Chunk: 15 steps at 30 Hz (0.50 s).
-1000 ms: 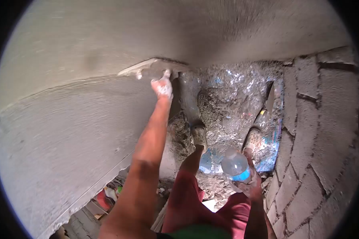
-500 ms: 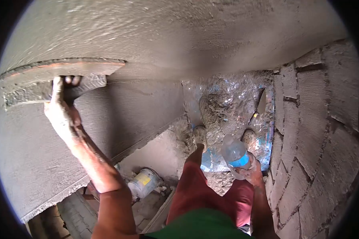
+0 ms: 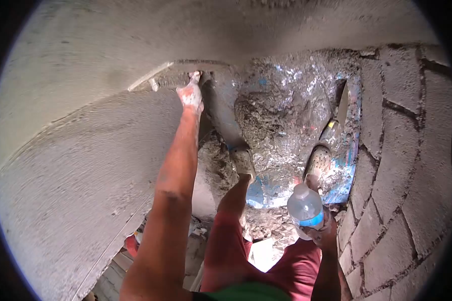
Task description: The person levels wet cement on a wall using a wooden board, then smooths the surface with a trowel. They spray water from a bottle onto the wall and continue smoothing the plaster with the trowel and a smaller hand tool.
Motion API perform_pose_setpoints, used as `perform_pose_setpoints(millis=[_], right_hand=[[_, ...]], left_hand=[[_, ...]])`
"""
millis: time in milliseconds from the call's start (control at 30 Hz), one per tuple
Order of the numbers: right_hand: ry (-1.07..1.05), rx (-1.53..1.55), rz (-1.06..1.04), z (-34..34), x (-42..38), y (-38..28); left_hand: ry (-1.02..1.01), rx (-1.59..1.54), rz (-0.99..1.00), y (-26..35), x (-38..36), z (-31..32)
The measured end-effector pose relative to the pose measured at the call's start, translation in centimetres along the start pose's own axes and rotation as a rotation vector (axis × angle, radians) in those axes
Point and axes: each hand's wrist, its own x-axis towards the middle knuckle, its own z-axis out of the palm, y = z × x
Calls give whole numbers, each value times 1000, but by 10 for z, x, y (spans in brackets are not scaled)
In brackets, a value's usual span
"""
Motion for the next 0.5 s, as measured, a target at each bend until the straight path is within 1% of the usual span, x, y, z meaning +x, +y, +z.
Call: perform_pose_setpoints(millis=[33, 67, 100, 167, 200, 233, 267, 300, 333, 367, 400, 433, 467, 500], right_hand=[[49, -113, 32, 1, 0, 9], [80, -56, 74, 5, 2, 18], [83, -54, 80, 11, 4, 12], [105, -95, 72, 25, 5, -15], [90, -96, 55, 28, 3, -17], [54, -93, -14, 31, 0, -19], [19, -93, -90, 34, -3, -25], [31, -59, -140, 38, -10, -32], [24, 41, -104, 42, -20, -45], [8, 136, -64, 45, -31, -59], [-24, 125, -99, 46, -40, -71], [-12, 6, -178, 45, -49, -82], [7, -111, -259, 43, -58, -93], [-8, -121, -301, 41, -70, -103]], left_hand=[[70, 27, -59, -16, 6, 9], [35, 4, -78, -28, 13, 15], [32, 9, -83, -40, 19, 18], [-99, 82, 62, -48, 25, 17], [-116, 72, 107, -42, 26, 16], [-105, -1, 80, -32, 18, 14], [-88, -78, 58, -19, 9, 12], [-75, -147, 49, -2, -2, 5], [-103, -189, 177, 8, -5, -4], [-95, -144, 224, 35, -19, -15], [-82, -167, 260, 51, -26, -26], [-74, -194, 299, 79, -37, -38], [-32, -139, 187, 109, -48, -53], [5, -88, 71, 152, -73, -67]])
